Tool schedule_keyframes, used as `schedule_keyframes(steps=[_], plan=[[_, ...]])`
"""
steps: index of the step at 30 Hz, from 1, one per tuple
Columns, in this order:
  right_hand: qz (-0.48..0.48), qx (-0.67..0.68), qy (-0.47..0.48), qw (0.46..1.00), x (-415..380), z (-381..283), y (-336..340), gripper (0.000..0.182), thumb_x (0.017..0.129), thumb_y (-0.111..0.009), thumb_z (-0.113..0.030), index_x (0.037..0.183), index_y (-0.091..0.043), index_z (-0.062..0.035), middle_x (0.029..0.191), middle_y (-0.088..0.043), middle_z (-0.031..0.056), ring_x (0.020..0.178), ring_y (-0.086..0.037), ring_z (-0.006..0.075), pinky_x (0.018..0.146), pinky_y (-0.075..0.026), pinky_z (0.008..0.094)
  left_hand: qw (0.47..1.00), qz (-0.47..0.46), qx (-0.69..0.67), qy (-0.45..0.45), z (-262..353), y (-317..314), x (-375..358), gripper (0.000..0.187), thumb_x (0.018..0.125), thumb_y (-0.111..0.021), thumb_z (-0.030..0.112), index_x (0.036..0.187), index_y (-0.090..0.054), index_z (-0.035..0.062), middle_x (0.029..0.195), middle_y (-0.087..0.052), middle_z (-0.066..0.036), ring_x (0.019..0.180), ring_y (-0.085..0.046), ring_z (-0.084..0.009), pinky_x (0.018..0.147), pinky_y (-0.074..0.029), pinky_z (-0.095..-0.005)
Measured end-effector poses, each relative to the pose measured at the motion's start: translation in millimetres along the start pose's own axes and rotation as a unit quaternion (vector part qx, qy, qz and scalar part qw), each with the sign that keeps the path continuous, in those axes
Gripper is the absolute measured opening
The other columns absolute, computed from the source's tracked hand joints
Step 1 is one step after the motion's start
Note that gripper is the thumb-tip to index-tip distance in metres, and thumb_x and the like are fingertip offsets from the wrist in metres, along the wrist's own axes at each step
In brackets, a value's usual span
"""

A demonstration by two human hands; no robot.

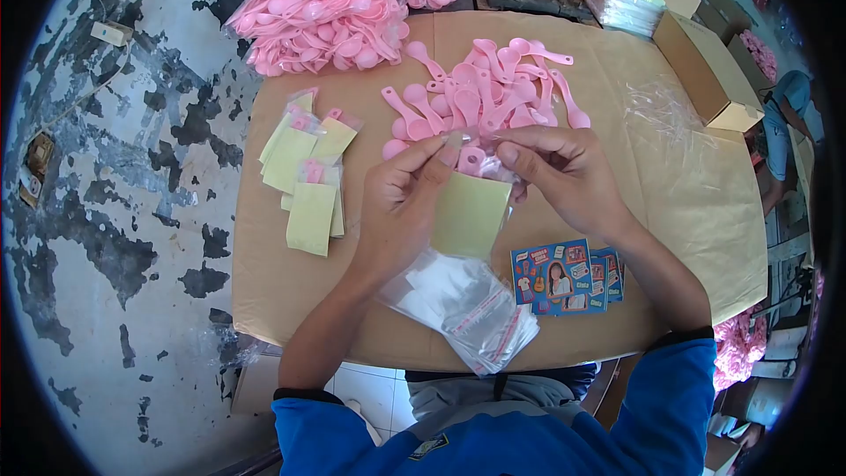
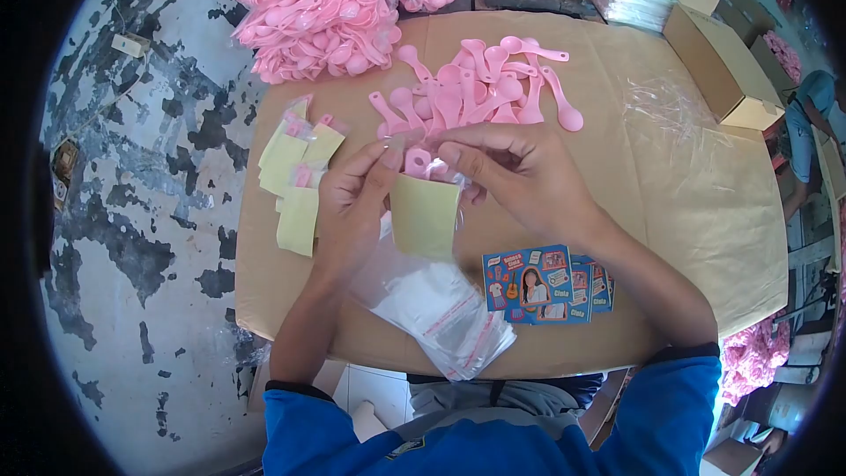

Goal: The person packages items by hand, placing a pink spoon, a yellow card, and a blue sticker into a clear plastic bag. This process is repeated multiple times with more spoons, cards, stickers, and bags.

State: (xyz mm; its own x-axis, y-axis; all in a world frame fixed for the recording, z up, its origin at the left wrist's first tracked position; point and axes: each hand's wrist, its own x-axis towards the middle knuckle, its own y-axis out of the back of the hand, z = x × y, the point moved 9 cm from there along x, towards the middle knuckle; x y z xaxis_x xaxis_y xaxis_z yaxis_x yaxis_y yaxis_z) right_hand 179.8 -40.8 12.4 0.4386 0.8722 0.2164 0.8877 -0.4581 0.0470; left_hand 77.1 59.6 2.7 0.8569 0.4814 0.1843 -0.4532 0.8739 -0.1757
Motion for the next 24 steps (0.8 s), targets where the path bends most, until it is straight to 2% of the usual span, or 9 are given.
schedule_keyframes(steps=[3, 6, 9, 12, 15, 18, 21, 24], plan=[[0.000, -0.014, 0.009, 1.000, 0.7, -0.4, 3.4, 0.026, 0.092, -0.062, -0.015, 0.114, -0.065, -0.0017, 0.090, -0.069, 0.0046, 0.076, -0.062, 0.0069, 0.062, -0.050, 0.0202, 1.000, -0.016, 0.013, 0.010, 1.0, 7.5, 2.7, 0.029, 0.096, -0.056, 0.016, 0.118, -0.060, -0.0029, 0.092, -0.066, -0.004, 0.080, -0.059, -0.0054, 0.068, -0.049, -0.0208], [-0.001, -0.037, 0.016, 0.999, 0.2, -5.8, 1.6, 0.025, 0.092, -0.062, -0.013, 0.115, -0.065, -0.0025, 0.091, -0.069, 0.0047, 0.077, -0.062, 0.0065, 0.063, -0.050, 0.0205, 0.996, -0.051, 0.076, -0.022, 5.8, 4.4, 4.6, 0.028, 0.095, -0.057, 0.015, 0.117, -0.060, -0.0024, 0.095, -0.067, -0.006, 0.083, -0.061, -0.0074, 0.071, -0.050, -0.0213], [-0.012, -0.072, 0.054, 0.996, 1.4, -7.9, -1.9, 0.024, 0.091, -0.062, -0.009, 0.114, -0.066, -0.0026, 0.093, -0.070, 0.0044, 0.078, -0.062, 0.0069, 0.067, -0.051, 0.0219, 0.994, -0.076, 0.076, -0.007, 8.2, 2.8, 4.8, 0.027, 0.095, -0.057, 0.013, 0.117, -0.059, -0.0019, 0.097, -0.067, -0.008, 0.087, -0.062, -0.0092, 0.072, -0.051, -0.0225], [-0.025, -0.067, 0.047, 0.996, 0.5, -8.2, 0.5, 0.023, 0.090, -0.063, -0.009, 0.112, -0.067, -0.0035, 0.093, -0.070, 0.0036, 0.080, -0.062, 0.0063, 0.069, -0.051, 0.0219, 0.995, -0.077, 0.060, 0.010, 7.3, 2.7, 4.6, 0.025, 0.096, -0.055, 0.012, 0.117, -0.058, -0.0013, 0.100, -0.066, -0.009, 0.089, -0.062, -0.0103, 0.075, -0.052, -0.0235], [-0.038, 0.019, 0.055, 0.998, -0.2, -8.3, 1.3, 0.022, 0.088, -0.061, -0.002, 0.109, -0.068, -0.0036, 0.092, -0.070, 0.0043, 0.083, -0.062, 0.0077, 0.073, -0.051, 0.0240, 0.992, -0.113, 0.056, -0.002, 11.3, 0.1, 2.4, 0.023, 0.096, -0.051, 0.007, 0.116, -0.057, -0.0021, 0.101, -0.065, -0.008, 0.090, -0.063, -0.0116, 0.077, -0.053, -0.0246], [-0.084, -0.035, 0.146, 0.985, -0.2, -17.2, 1.3, 0.028, 0.081, -0.057, 0.008, 0.104, -0.070, -0.0034, 0.091, -0.070, 0.0062, 0.085, -0.063, 0.0111, 0.076, -0.051, 0.0269, 0.980, -0.148, 0.114, -0.074, 18.7, 1.6, 0.7, 0.020, 0.096, -0.045, 0.002, 0.111, -0.058, -0.0005, 0.106, -0.062, -0.007, 0.094, -0.062, -0.0129, 0.076, -0.055, -0.0263], [-0.135, -0.105, 0.221, 0.960, -3.8, -27.0, -1.3, 0.034, 0.073, -0.055, 0.014, 0.097, -0.072, -0.0027, 0.088, -0.070, 0.0081, 0.083, -0.063, 0.0152, 0.076, -0.050, 0.0290, 0.969, -0.187, 0.150, -0.068, 28.7, -3.5, -4.6, 0.020, 0.095, -0.042, -0.002, 0.107, -0.058, -0.0016, 0.103, -0.061, -0.007, 0.092, -0.061, -0.0128, 0.077, -0.054, -0.0258], [-0.152, -0.119, 0.238, 0.952, -4.6, -31.0, -2.7, 0.032, 0.070, -0.057, 0.014, 0.092, -0.073, -0.0031, 0.085, -0.071, 0.0082, 0.080, -0.063, 0.0173, 0.074, -0.049, 0.0299, 0.963, -0.207, 0.162, -0.063, 25.1, -2.3, -5.9, 0.020, 0.092, -0.041, -0.005, 0.103, -0.058, -0.0022, 0.096, -0.060, -0.007, 0.088, -0.060, -0.0126, 0.075, -0.053, -0.0254]])
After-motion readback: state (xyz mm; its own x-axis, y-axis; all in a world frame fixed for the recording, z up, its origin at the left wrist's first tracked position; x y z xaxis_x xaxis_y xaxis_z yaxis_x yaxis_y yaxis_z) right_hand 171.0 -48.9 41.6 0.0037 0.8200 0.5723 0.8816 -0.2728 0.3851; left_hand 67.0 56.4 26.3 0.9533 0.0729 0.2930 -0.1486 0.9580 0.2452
